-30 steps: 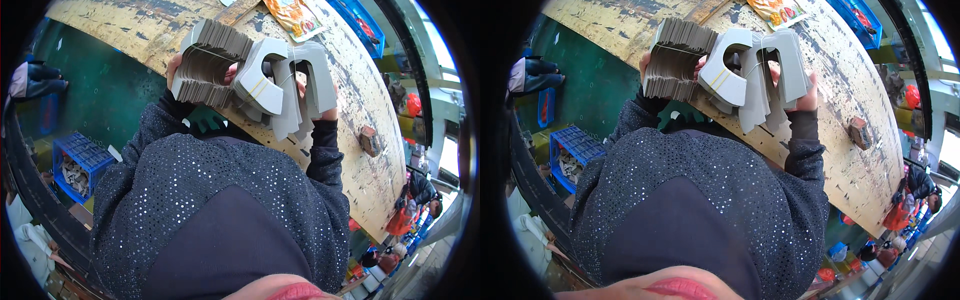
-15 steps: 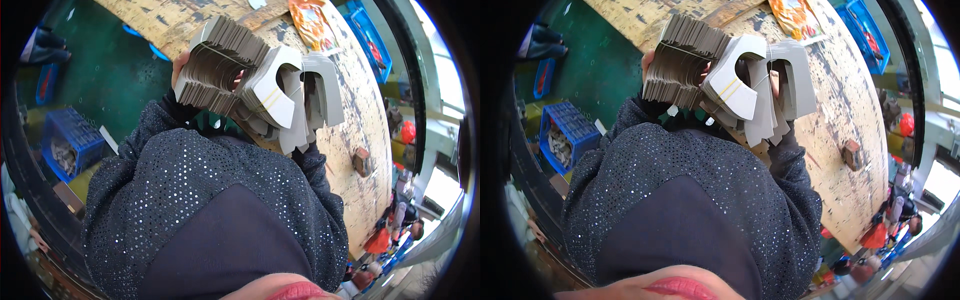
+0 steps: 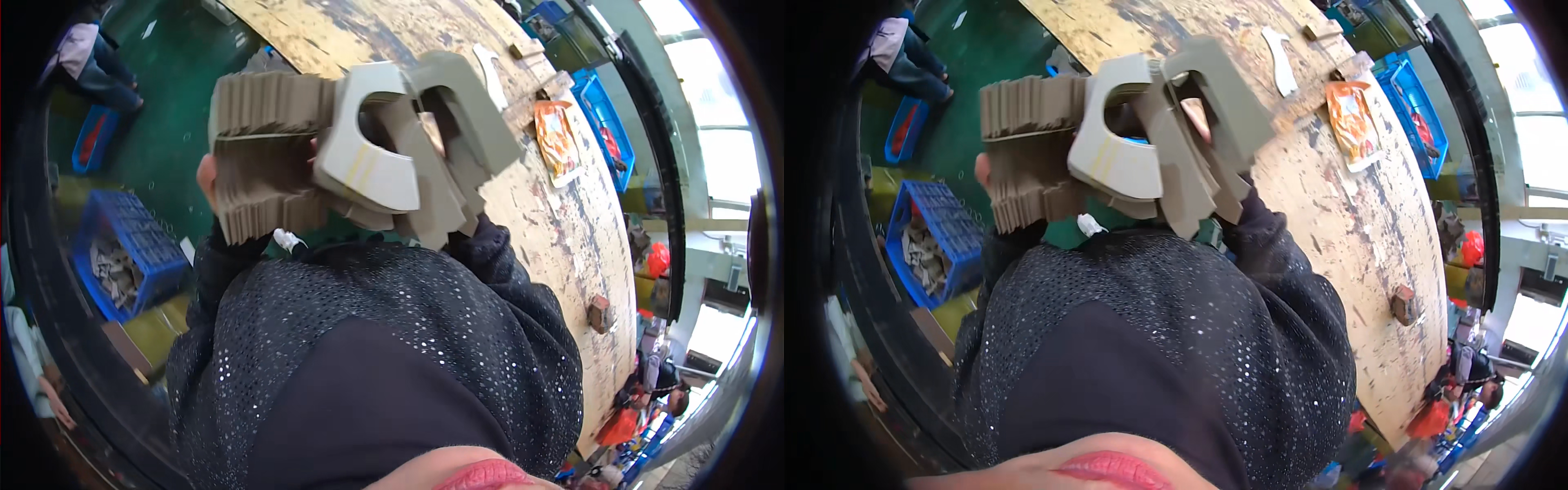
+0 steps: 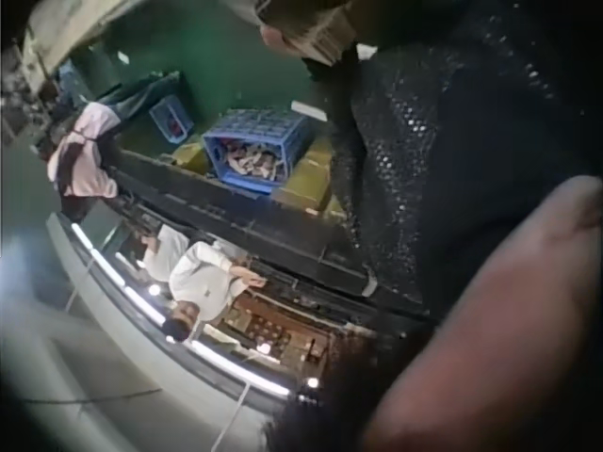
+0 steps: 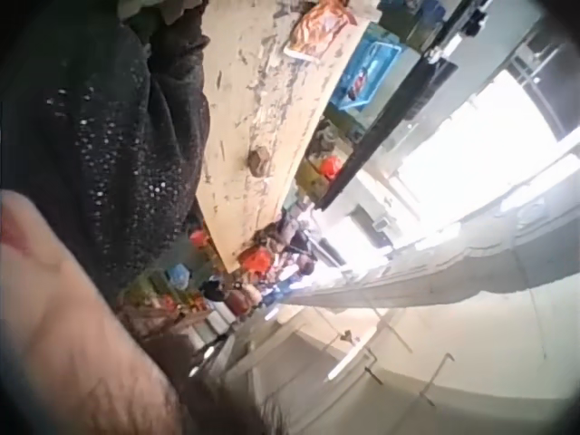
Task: The person aligns stacks of cardboard cutouts on a workbench and bundles them with rubber bands. They retrieve another rubber band from a container, fasten an additional stack, and carry the bundled cutouts across the room.
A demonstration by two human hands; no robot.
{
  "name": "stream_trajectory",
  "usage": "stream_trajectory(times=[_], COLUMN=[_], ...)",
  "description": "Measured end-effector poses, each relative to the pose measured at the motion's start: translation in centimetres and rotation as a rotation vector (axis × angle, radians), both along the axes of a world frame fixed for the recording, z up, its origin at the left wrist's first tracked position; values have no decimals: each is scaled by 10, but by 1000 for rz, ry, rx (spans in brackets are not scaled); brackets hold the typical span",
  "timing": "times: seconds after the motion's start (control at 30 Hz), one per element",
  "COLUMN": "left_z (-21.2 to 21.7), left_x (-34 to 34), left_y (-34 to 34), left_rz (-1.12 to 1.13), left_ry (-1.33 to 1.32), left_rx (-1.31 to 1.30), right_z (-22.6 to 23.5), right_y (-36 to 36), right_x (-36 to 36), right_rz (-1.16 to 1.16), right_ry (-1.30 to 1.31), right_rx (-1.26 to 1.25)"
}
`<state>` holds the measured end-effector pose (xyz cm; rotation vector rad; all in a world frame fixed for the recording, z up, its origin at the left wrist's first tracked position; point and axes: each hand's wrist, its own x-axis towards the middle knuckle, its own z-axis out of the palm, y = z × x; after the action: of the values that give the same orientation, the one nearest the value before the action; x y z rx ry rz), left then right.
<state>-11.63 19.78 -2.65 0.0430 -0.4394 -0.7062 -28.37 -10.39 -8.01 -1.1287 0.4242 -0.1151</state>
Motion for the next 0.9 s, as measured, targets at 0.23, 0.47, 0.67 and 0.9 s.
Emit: stream_trajectory(times=[0.23, 0.47, 0.67, 0.9], left_z=[7, 35, 24, 58], left_x=[124, 220, 365, 566], left_y=[151, 231, 268, 302], left_rz=[36, 293, 397, 598], left_ry=[99, 46, 26, -68], left_rx=[55, 279, 293, 302], right_z=[3, 5, -11, 10], right_y=[138, 221, 249, 283], right_x=[196, 367, 528, 758], right_rz=[215, 383, 431, 546], right_ry=[-28, -30, -67, -142], right_rx=[-80, -153, -169, -236])
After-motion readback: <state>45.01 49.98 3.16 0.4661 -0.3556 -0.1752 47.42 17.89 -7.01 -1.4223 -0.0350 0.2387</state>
